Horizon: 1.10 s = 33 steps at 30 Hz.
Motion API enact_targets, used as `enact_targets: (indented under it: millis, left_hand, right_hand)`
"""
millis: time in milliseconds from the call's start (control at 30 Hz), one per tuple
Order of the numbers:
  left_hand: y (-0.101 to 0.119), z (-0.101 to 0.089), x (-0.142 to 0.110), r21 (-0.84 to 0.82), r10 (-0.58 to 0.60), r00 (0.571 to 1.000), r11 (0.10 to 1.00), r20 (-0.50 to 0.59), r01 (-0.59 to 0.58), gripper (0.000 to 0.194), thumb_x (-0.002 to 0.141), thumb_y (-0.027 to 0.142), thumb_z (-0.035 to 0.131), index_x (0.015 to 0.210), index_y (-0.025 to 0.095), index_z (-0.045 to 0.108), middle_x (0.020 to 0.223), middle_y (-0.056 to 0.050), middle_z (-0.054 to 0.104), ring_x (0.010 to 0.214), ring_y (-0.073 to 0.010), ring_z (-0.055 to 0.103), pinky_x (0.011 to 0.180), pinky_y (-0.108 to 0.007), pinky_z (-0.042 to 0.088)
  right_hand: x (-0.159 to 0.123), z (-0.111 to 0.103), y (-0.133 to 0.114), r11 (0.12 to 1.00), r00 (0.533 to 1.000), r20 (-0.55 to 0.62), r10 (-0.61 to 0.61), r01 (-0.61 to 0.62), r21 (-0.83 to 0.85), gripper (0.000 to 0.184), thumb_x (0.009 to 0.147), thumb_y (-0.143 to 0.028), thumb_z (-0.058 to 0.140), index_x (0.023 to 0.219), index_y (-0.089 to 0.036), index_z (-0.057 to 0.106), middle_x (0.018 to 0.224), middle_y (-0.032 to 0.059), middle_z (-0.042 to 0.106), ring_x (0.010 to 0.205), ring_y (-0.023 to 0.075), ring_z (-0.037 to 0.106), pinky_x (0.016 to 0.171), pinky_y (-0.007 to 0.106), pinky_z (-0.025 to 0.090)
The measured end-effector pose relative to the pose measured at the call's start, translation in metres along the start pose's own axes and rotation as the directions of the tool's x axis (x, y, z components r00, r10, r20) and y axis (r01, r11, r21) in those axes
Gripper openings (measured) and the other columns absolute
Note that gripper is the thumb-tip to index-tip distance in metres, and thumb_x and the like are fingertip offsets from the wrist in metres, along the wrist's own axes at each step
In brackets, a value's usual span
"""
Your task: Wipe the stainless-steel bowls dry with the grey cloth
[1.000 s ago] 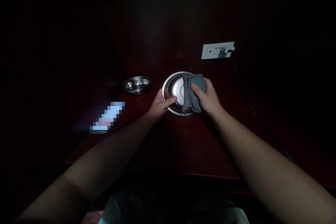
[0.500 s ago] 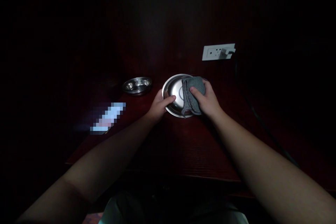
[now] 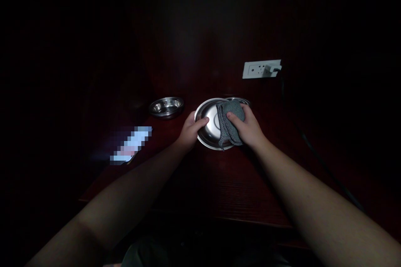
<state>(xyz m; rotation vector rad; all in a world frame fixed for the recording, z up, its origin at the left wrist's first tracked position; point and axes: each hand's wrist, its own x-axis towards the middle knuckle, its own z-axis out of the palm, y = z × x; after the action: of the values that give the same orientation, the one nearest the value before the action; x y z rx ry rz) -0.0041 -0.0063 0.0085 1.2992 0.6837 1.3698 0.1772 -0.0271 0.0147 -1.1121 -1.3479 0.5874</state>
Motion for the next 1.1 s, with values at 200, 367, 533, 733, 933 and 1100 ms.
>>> enact_targets:
  millis: [200, 367, 533, 733, 933, 1100]
  left_hand:
    - [-0.001, 0.0, 0.001, 0.018, 0.007, 1.0, 1.0, -0.013, -0.007, 0.035, 0.064, 0.036, 0.072, 0.088, 0.016, 0.057, 0.085, -0.003, 0.059, 0.081, -0.0168, 0.054, 0.077, -0.033, 0.041]
    - [-0.007, 0.003, 0.0, -0.065, 0.018, 0.997, 0.998, -0.069, -0.022, 0.042, 0.062, 0.033, 0.075, 0.095, 0.017, 0.054, 0.091, -0.003, 0.06, 0.088, -0.0172, 0.056, 0.084, -0.034, 0.043]
    - [-0.005, 0.007, -0.004, -0.338, -0.138, 0.99, 0.934, -0.028, 0.12, 0.049, 0.061, 0.03, 0.075, 0.103, 0.018, 0.052, 0.097, -0.005, 0.06, 0.088, -0.0192, 0.059, 0.08, -0.039, 0.048]
    - [-0.006, 0.005, -0.009, -0.195, -0.257, 0.966, 0.947, 0.025, 0.257, 0.052, 0.061, 0.03, 0.076, 0.106, 0.02, 0.052, 0.098, -0.005, 0.06, 0.082, -0.0181, 0.06, 0.074, -0.037, 0.05]
    - [-0.006, 0.004, -0.006, -0.149, -0.127, 0.992, 0.981, -0.017, 0.123, 0.049, 0.06, 0.029, 0.076, 0.102, 0.018, 0.055, 0.095, -0.004, 0.062, 0.088, -0.0189, 0.059, 0.081, -0.035, 0.046]
    - [-0.002, 0.003, -0.002, -0.101, -0.066, 0.996, 0.993, -0.064, 0.059, 0.043, 0.06, 0.028, 0.075, 0.097, 0.016, 0.057, 0.092, -0.004, 0.063, 0.088, -0.0189, 0.058, 0.083, -0.035, 0.043]
  right_hand:
    - [0.0, -0.001, 0.001, 1.0, 1.0, -0.012, 0.002, -0.002, -0.014, 0.05, 0.067, -0.053, 0.067, 0.106, -0.023, 0.055, 0.096, 0.0053, 0.063, 0.09, 0.0268, 0.061, 0.084, 0.048, 0.047]
    - [0.003, 0.001, 0.004, 1.0, 0.996, -0.082, 0.026, -0.026, 0.004, 0.048, 0.065, -0.052, 0.069, 0.101, -0.022, 0.056, 0.094, 0.0044, 0.064, 0.087, 0.0253, 0.061, 0.082, 0.046, 0.048]
    - [0.006, 0.002, 0.011, 0.997, 0.98, -0.182, 0.082, -0.082, 0.008, 0.053, 0.065, -0.056, 0.067, 0.105, -0.024, 0.053, 0.098, 0.0048, 0.063, 0.087, 0.0241, 0.06, 0.08, 0.045, 0.048]
    - [0.006, -0.001, 0.012, 0.988, 0.969, -0.241, 0.053, -0.087, -0.13, 0.057, 0.062, -0.059, 0.067, 0.104, -0.024, 0.051, 0.1, 0.0056, 0.062, 0.093, 0.026, 0.059, 0.085, 0.048, 0.045]
    - [0.003, 0.003, 0.009, 0.991, 0.981, -0.169, 0.101, -0.114, -0.067, 0.053, 0.065, -0.061, 0.064, 0.101, -0.024, 0.051, 0.096, 0.0048, 0.062, 0.088, 0.0248, 0.06, 0.082, 0.045, 0.047]
    - [0.002, 0.006, 0.011, 0.99, 0.987, -0.11, 0.121, -0.129, -0.063, 0.054, 0.066, -0.061, 0.064, 0.103, -0.025, 0.049, 0.097, 0.0048, 0.063, 0.088, 0.0246, 0.061, 0.084, 0.046, 0.047]
